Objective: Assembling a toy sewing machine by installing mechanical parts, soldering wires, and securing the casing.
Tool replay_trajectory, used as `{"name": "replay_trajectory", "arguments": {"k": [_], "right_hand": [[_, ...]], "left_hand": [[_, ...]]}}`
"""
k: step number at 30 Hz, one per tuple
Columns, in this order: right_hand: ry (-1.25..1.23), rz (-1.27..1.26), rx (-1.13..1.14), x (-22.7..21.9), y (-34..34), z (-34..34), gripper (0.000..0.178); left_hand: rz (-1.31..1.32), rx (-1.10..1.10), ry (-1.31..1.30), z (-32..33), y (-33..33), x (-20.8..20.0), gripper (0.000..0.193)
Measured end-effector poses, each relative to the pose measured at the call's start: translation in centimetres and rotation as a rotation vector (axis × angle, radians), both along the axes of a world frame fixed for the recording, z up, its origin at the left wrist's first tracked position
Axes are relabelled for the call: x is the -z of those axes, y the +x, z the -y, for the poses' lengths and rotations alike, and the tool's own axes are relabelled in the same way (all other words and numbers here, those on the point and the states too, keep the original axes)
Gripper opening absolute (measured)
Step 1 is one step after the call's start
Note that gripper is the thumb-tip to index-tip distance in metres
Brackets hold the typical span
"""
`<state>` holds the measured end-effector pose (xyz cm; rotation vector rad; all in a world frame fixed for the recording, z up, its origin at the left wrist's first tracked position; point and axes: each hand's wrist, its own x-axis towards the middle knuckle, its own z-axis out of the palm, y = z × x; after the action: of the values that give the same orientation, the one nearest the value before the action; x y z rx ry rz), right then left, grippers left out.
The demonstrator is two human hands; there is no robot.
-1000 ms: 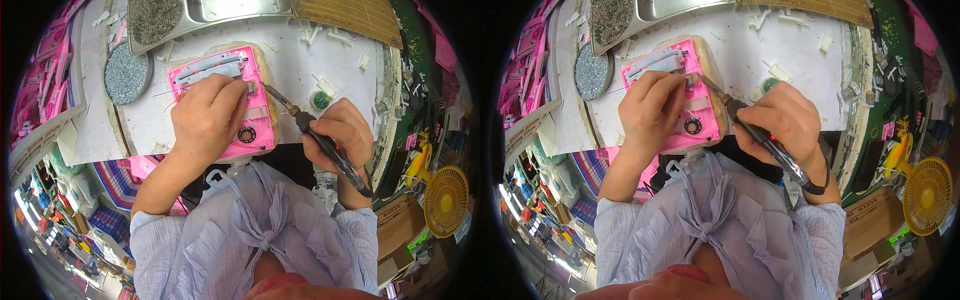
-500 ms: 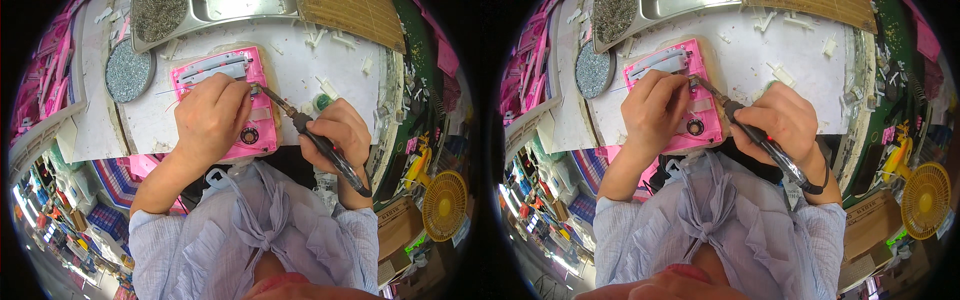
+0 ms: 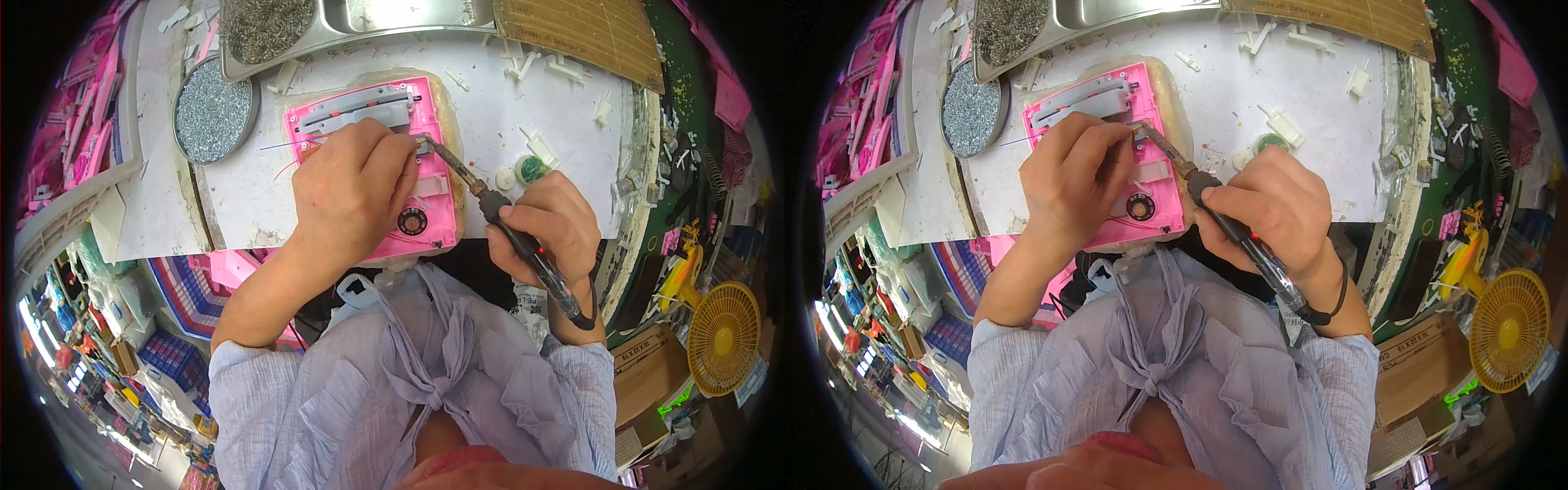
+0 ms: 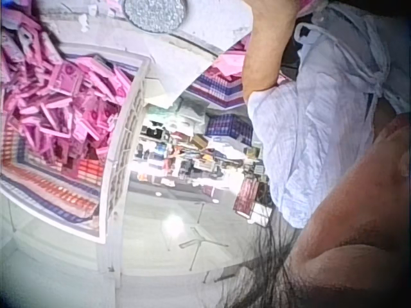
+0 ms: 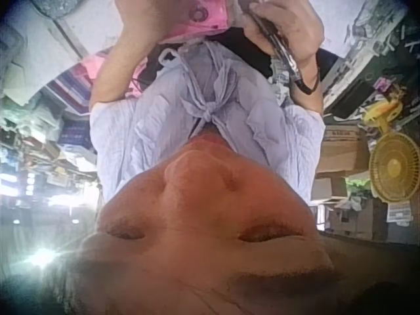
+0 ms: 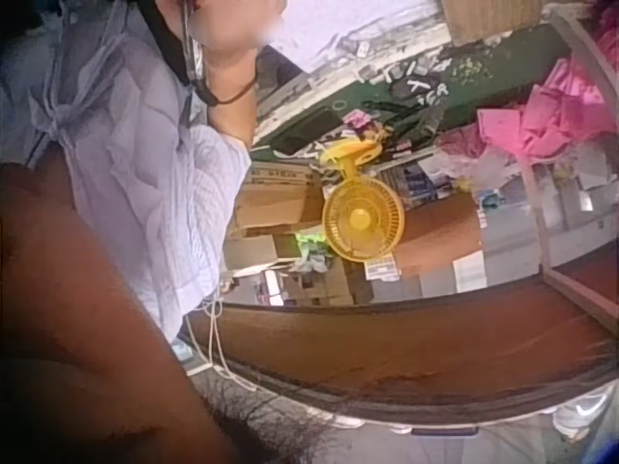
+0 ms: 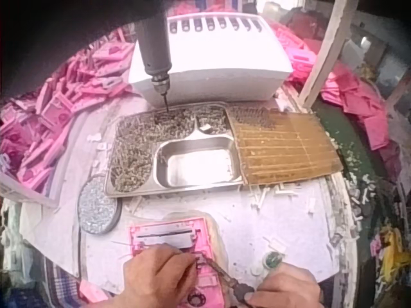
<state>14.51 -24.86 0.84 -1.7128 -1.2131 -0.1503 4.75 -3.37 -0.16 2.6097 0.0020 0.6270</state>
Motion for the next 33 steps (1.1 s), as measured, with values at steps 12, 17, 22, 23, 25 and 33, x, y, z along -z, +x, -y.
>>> {"name": "replay_trajectory", "arguments": {"k": [12, 17, 22, 23, 25, 33], "right_hand": [[-0.020, 0.038, -0.028, -0.3, 0.5, 0.4, 0.041], [-0.013, 0.006, -0.026, -0.9, 0.6, 0.7, 0.042], [-0.013, -0.008, -0.022, -1.0, 0.7, 0.8, 0.042], [-0.014, -0.008, -0.020, -1.0, 0.7, 0.8, 0.042], [-0.014, -0.007, -0.015, -1.0, 0.7, 0.8, 0.042], [-0.021, -0.005, -0.002, -1.2, 0.8, 0.9, 0.042]], "left_hand": [[-0.047, 0.014, 0.005, 0.0, 0.2, -0.7, 0.022], [-0.020, 0.006, 0.020, 0.0, 0.2, -0.4, 0.016], [-0.065, 0.009, 0.009, 0.0, 0.2, -0.8, 0.020], [-0.067, 0.007, 0.010, 0.0, 0.2, -0.8, 0.020], [-0.070, 0.002, 0.014, 0.1, 0.1, -0.8, 0.020], [-0.007, -0.007, 0.035, 0.1, 0.3, -0.5, 0.015]]}}
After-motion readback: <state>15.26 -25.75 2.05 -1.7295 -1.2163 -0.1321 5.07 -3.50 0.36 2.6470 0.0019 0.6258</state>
